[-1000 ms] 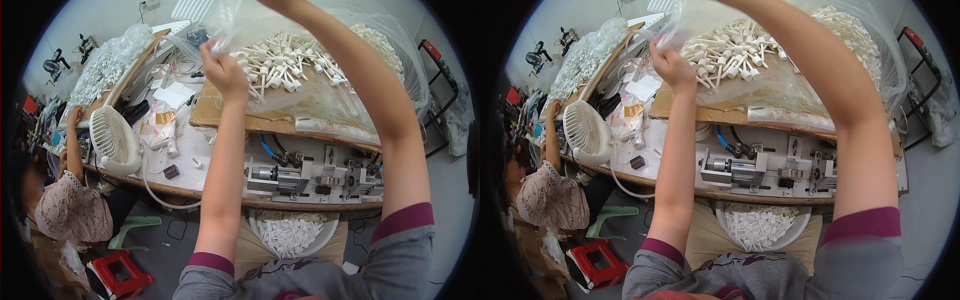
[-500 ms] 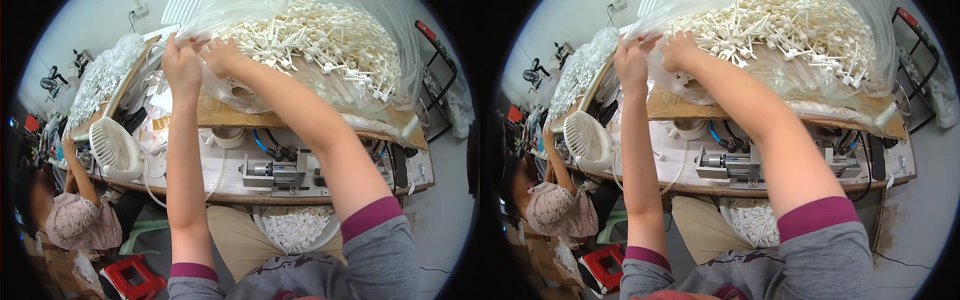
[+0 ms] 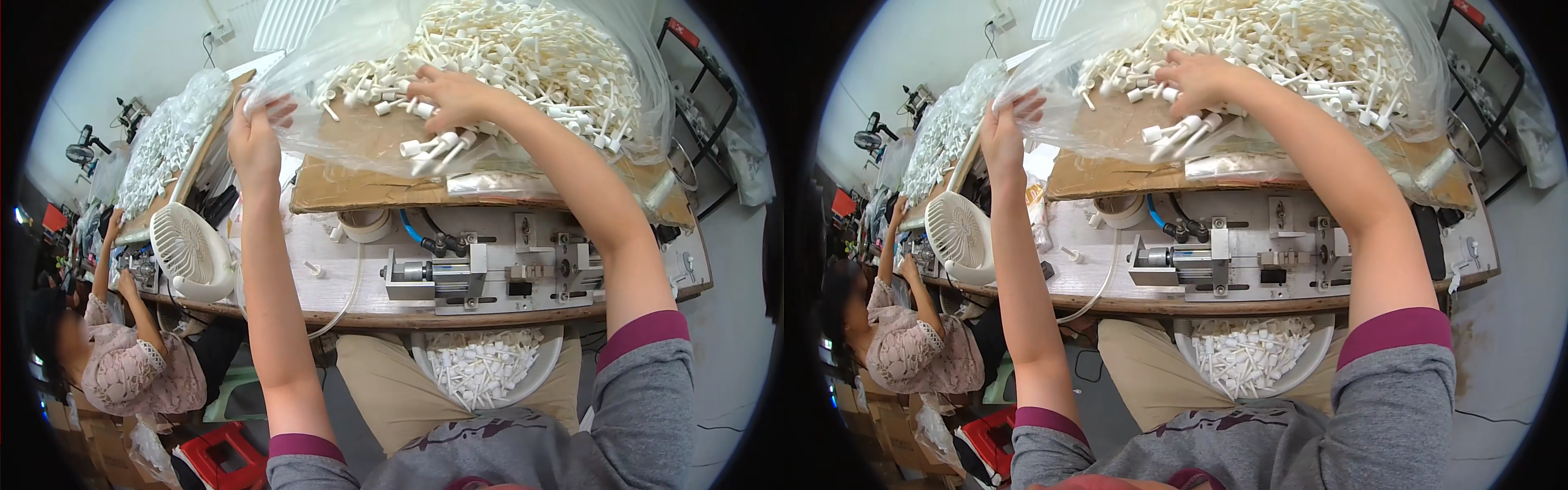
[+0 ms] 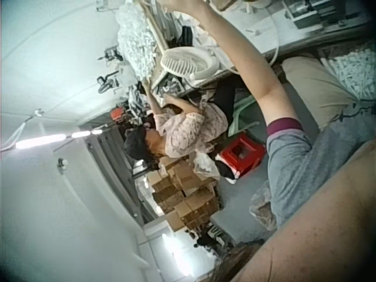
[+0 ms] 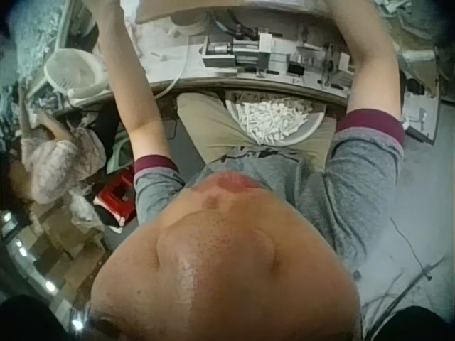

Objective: Manually assemble plastic pump or sprayer components using a small pneumatic or mechanical press fixture.

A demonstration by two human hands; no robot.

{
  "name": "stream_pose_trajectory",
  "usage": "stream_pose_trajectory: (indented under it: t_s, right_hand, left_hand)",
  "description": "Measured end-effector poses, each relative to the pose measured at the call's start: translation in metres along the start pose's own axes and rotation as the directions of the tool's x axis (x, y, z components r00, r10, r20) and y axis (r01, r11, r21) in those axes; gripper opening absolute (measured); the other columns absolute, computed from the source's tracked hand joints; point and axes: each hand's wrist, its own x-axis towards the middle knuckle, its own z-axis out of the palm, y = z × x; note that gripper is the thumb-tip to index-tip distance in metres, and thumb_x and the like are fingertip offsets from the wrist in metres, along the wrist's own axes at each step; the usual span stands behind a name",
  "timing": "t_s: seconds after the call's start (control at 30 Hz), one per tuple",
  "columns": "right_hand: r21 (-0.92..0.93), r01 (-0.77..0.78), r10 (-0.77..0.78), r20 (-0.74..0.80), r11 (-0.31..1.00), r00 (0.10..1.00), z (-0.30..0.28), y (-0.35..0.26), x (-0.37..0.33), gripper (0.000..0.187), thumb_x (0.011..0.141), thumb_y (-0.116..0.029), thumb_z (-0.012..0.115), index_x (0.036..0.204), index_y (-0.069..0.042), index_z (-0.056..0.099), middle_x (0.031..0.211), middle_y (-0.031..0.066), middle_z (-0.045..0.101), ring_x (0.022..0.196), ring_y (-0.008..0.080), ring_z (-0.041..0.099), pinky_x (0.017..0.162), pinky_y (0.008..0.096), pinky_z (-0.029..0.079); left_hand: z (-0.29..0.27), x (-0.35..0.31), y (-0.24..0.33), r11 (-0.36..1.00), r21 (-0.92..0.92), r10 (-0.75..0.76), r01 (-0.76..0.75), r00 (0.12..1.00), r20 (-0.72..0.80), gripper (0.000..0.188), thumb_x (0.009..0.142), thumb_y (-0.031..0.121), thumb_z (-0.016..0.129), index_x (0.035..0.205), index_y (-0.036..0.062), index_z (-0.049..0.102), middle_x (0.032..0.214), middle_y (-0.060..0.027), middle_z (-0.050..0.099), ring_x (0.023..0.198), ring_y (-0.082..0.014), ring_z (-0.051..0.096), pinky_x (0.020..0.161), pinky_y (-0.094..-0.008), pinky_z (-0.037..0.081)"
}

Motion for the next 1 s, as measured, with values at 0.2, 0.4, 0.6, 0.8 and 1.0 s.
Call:
stream_pose_trajectory:
  t_s: [0.2, 0.4, 0.6, 0.8, 1.0]
  right_hand:
    - [0.083, 0.035, -0.04, 0.049, 0.996, 0.998, -0.009, 0.025, -0.03, 0.065, 0.07, -0.026, 0.073, 0.131, -0.017, 0.056, 0.139, 0.0121, 0.045, 0.119, 0.0349, 0.057, 0.096, 0.0469, 0.048]
    - [0.181, -0.015, -0.007, 0.122, 0.983, 0.993, -0.02, 0.037, -0.049, 0.063, 0.072, -0.025, 0.07, 0.132, -0.015, 0.057, 0.139, 0.0132, 0.046, 0.122, 0.0352, 0.054, 0.098, 0.0456, 0.047]
    - [0.228, 0.034, -0.044, 0.042, 0.973, 0.998, -0.014, 0.048, -0.073, 0.064, 0.072, -0.034, 0.071, 0.134, -0.02, 0.06, 0.131, 0.0124, 0.052, 0.121, 0.0328, 0.055, 0.099, 0.0436, 0.048]
    - [0.134, 0.026, 0.007, -0.238, 0.991, 0.971, -0.009, 0.05, -0.11, 0.064, 0.079, -0.045, 0.075, 0.135, -0.02, 0.059, 0.139, 0.0118, 0.051, 0.127, 0.0316, 0.053, 0.106, 0.0458, 0.044]
    - [0.157, 0.154, -0.02, -0.634, 0.976, 0.773, -0.041, 0.003, -0.197, 0.044, 0.092, -0.034, 0.068, 0.131, -0.014, 0.061, 0.13, 0.012, 0.062, 0.122, 0.0299, 0.058, 0.103, 0.0457, 0.047]
  left_hand:
    - [0.002, -0.005, -0.005, 0.995, 0.097, -0.003, -0.001, 0.999, 0.045, 0.028, 0.101, 0.008, 0.046, 0.122, -0.0049, 0.057, 0.112, -0.0166, 0.07, 0.097, -0.0213, 0.071, 0.081, -0.0317, 0.054]
    - [0.021, -0.048, 0.012, 0.461, 0.721, 0.7, -0.517, 0.711, 0.061, 0.038, 0.089, 0.011, 0.067, 0.124, 0.0014, 0.057, 0.117, -0.0145, 0.063, 0.117, -0.029, 0.057, 0.104, -0.0442, 0.039]
    - [0.053, -0.134, 0.051, 0.538, 0.507, 0.449, -0.674, 0.738, 0.504, 0.044, 0.086, 0.009, 0.07, 0.128, 0.0059, 0.057, 0.12, -0.0133, 0.062, 0.118, -0.0311, 0.055, 0.11, -0.048, 0.034]
    - [0.071, -0.216, 0.066, 0.684, 0.234, 0.487, -0.691, 0.672, 0.558, 0.043, 0.084, 0.006, 0.072, 0.125, 0.0043, 0.059, 0.116, -0.0128, 0.065, 0.11, -0.0298, 0.061, 0.102, -0.0473, 0.044]
    - [0.05, -0.33, 0.04, 0.901, 0.148, 0.163, -0.409, 0.634, 0.756, 0.031, 0.086, 0.008, 0.071, 0.116, 0.0054, 0.065, 0.099, -0.009, 0.072, 0.086, -0.0306, 0.069, 0.077, -0.0393, 0.054]
